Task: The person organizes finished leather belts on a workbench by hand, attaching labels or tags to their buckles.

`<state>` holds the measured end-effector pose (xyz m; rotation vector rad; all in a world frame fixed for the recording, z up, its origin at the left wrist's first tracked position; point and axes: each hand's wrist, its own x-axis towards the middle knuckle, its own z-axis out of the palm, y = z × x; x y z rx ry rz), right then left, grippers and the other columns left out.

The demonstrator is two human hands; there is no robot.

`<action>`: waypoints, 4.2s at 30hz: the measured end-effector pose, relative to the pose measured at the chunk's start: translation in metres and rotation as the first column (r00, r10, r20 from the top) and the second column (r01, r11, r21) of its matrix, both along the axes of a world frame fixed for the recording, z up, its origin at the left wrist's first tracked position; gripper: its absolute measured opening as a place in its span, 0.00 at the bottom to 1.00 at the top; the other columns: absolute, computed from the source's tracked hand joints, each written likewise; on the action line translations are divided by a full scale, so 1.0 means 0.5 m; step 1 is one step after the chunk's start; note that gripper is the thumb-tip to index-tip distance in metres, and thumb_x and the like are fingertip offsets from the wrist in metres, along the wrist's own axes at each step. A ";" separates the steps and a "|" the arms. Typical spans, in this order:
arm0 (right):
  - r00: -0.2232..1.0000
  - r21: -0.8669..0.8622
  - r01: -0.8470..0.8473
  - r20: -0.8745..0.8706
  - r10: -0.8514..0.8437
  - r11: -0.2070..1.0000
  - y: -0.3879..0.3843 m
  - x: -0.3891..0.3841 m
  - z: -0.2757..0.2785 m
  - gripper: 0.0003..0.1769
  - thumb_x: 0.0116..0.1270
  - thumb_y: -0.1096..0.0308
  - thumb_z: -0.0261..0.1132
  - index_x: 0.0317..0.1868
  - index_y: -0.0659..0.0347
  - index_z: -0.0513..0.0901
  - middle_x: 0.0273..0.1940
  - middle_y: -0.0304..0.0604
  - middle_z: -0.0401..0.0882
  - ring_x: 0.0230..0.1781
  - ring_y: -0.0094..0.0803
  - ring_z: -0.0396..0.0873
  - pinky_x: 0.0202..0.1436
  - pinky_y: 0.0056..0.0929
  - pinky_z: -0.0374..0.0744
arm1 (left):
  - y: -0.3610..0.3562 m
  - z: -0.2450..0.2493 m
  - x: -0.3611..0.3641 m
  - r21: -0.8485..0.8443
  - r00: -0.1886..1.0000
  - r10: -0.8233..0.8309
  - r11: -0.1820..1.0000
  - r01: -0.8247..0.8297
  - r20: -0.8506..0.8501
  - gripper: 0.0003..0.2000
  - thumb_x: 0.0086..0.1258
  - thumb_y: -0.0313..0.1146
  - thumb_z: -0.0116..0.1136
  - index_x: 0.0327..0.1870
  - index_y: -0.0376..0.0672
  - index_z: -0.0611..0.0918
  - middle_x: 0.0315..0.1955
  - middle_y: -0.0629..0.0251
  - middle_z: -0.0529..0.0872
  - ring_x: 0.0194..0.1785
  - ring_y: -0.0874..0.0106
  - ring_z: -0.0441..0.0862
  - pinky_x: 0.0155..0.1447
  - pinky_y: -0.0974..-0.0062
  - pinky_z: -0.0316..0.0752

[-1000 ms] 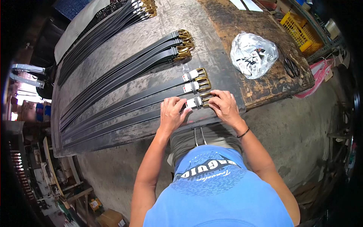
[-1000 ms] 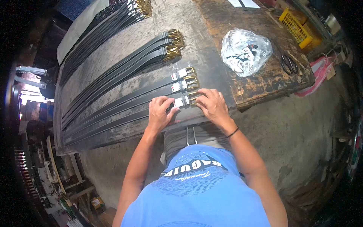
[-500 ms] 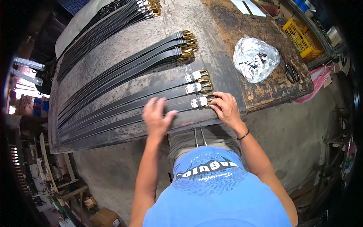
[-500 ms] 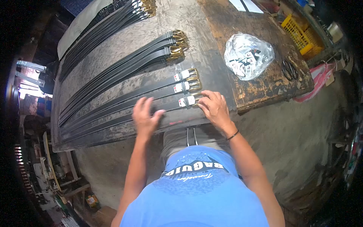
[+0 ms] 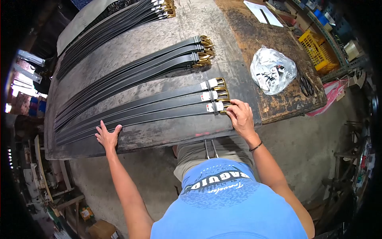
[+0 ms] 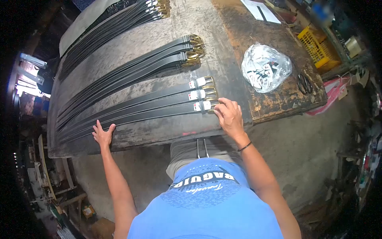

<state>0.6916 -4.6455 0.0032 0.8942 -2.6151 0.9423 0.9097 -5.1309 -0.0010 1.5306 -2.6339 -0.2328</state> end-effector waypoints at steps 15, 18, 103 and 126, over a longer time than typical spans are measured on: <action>0.991 -0.110 -0.105 0.070 0.113 0.988 -0.031 -0.117 0.046 0.07 0.61 0.70 0.67 0.40 0.60 0.83 0.55 0.54 0.75 0.57 0.51 0.73 0.62 0.42 0.72 | 0.001 -0.020 0.005 -0.117 0.967 0.055 0.989 -0.086 -0.249 0.45 0.59 0.70 0.56 0.73 0.50 0.65 0.74 0.50 0.56 0.77 0.47 0.48 0.77 0.48 0.45; 0.989 -0.085 -0.141 -0.061 0.136 0.986 -0.088 -0.193 0.066 0.08 0.62 0.70 0.67 0.41 0.59 0.82 0.54 0.50 0.76 0.56 0.49 0.74 0.60 0.42 0.72 | -0.003 -0.027 0.007 -0.122 0.953 0.046 0.989 -0.086 -0.299 0.45 0.59 0.71 0.56 0.73 0.49 0.65 0.74 0.49 0.57 0.78 0.49 0.49 0.77 0.48 0.45; 0.997 -0.147 -0.037 0.067 0.047 0.989 0.076 -0.074 0.002 0.21 0.58 0.59 0.71 0.50 0.57 0.82 0.48 0.44 0.81 0.52 0.43 0.75 0.56 0.40 0.71 | 0.523 0.023 -0.411 -0.095 0.313 -0.849 0.386 0.918 -0.425 0.25 0.60 0.47 0.66 0.58 0.51 0.78 0.44 0.60 0.77 0.55 0.59 0.72 0.64 0.57 0.61; 0.999 -0.148 -0.040 0.028 0.045 0.988 0.071 -0.068 0.006 0.19 0.57 0.62 0.71 0.48 0.58 0.83 0.45 0.42 0.82 0.52 0.42 0.75 0.56 0.39 0.71 | 0.496 0.006 -0.418 -0.122 0.190 -0.837 0.291 0.949 -0.514 0.27 0.55 0.36 0.64 0.60 0.50 0.77 0.42 0.58 0.77 0.50 0.58 0.73 0.62 0.59 0.63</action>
